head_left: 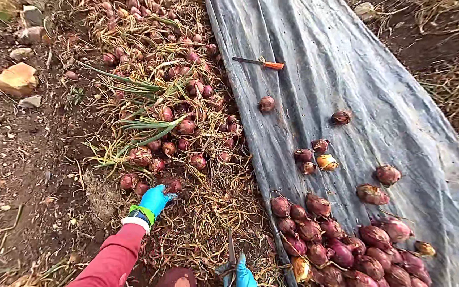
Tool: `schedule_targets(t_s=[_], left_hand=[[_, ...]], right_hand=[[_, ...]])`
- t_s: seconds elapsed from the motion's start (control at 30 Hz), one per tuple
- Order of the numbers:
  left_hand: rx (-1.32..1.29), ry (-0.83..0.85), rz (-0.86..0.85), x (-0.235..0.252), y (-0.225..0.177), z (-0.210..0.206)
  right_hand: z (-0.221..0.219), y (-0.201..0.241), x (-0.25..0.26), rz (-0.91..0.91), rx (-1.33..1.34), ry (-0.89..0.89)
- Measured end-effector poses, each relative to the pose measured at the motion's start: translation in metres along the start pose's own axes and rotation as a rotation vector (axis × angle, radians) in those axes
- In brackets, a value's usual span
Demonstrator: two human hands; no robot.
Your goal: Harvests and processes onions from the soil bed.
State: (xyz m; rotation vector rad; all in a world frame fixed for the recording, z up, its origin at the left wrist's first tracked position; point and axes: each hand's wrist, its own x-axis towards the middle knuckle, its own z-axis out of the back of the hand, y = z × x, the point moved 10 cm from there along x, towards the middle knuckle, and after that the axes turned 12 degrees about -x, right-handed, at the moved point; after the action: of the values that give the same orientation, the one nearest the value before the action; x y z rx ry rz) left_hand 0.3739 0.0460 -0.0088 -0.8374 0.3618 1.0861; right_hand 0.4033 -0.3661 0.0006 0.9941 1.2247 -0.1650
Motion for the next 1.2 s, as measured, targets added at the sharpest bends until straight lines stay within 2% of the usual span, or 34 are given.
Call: schedule_targets(t_s=[0.07, 0.17, 0.23, 0.27, 0.33, 0.43, 0.47, 0.57, 0.6, 0.67, 0.73, 0.77, 0.83, 0.87, 0.93, 1.0, 1.07, 1.13, 1.2], left_hand=[[-0.043, 0.079, -0.193, -0.057, -0.042, -0.003], [0.075, 0.329, -0.454, -0.154, -0.097, -0.029], [0.267, 0.523, -0.538, -0.202, -0.110, -0.054], [0.342, 0.557, -0.534, -0.215, -0.111, -0.056], [0.404, 0.480, -0.506, -0.219, -0.111, -0.039], [0.203, 0.257, -0.517, -0.228, -0.132, -0.017], [0.212, 0.274, -0.544, -0.243, -0.145, -0.025], [0.538, 0.503, -0.653, -0.305, -0.183, -0.081], [0.548, 0.497, -0.682, -0.313, -0.197, -0.087], [0.396, 0.326, -0.639, -0.295, -0.214, -0.061], [0.242, 0.134, -0.477, -0.254, -0.187, -0.009], [0.178, 0.101, -0.383, -0.236, -0.156, 0.013], [0.126, 0.102, -0.217, -0.216, -0.068, 0.027], [0.090, 0.080, -0.148, -0.204, -0.024, 0.032], [-0.109, -0.068, 0.024, -0.176, 0.059, 0.044], [-0.310, -0.264, 0.168, -0.139, 0.112, 0.049], [-0.440, -0.380, 0.235, -0.102, 0.136, 0.021], [-0.462, -0.364, 0.265, -0.072, 0.134, -0.022], [-0.419, -0.403, 0.329, -0.044, 0.124, -0.035]], right_hand=[[-0.016, 0.017, 0.003, 0.025, 0.057, 0.067], [-0.034, 0.072, -0.012, 0.364, -0.009, 0.203], [-0.033, 0.106, -0.034, 0.480, -0.188, 0.158], [-0.029, 0.111, -0.042, 0.471, -0.290, 0.132], [-0.019, 0.103, -0.053, 0.406, -0.385, 0.159], [0.001, 0.089, -0.068, 0.412, -0.274, 0.119], [0.005, 0.085, -0.071, 0.410, -0.323, 0.131], [0.016, 0.090, -0.087, 0.446, -0.531, 0.162], [0.029, 0.101, -0.095, 0.472, -0.541, 0.112], [0.065, 0.130, -0.112, 0.570, -0.416, -0.058], [0.103, 0.156, -0.121, 0.672, -0.196, -0.245], [0.122, 0.163, -0.117, 0.678, -0.122, -0.348], [0.153, 0.153, -0.103, 0.609, -0.035, -0.508], [0.160, 0.144, -0.090, 0.565, 0.009, -0.539], [0.154, 0.109, -0.054, 0.443, 0.059, -0.498], [0.119, 0.072, -0.034, 0.253, 0.024, -0.451], [0.078, 0.032, -0.018, 0.143, -0.048, -0.346], [0.046, 0.006, -0.013, 0.134, -0.128, -0.265], [0.030, 0.002, -0.013, 0.140, -0.119, -0.270]])
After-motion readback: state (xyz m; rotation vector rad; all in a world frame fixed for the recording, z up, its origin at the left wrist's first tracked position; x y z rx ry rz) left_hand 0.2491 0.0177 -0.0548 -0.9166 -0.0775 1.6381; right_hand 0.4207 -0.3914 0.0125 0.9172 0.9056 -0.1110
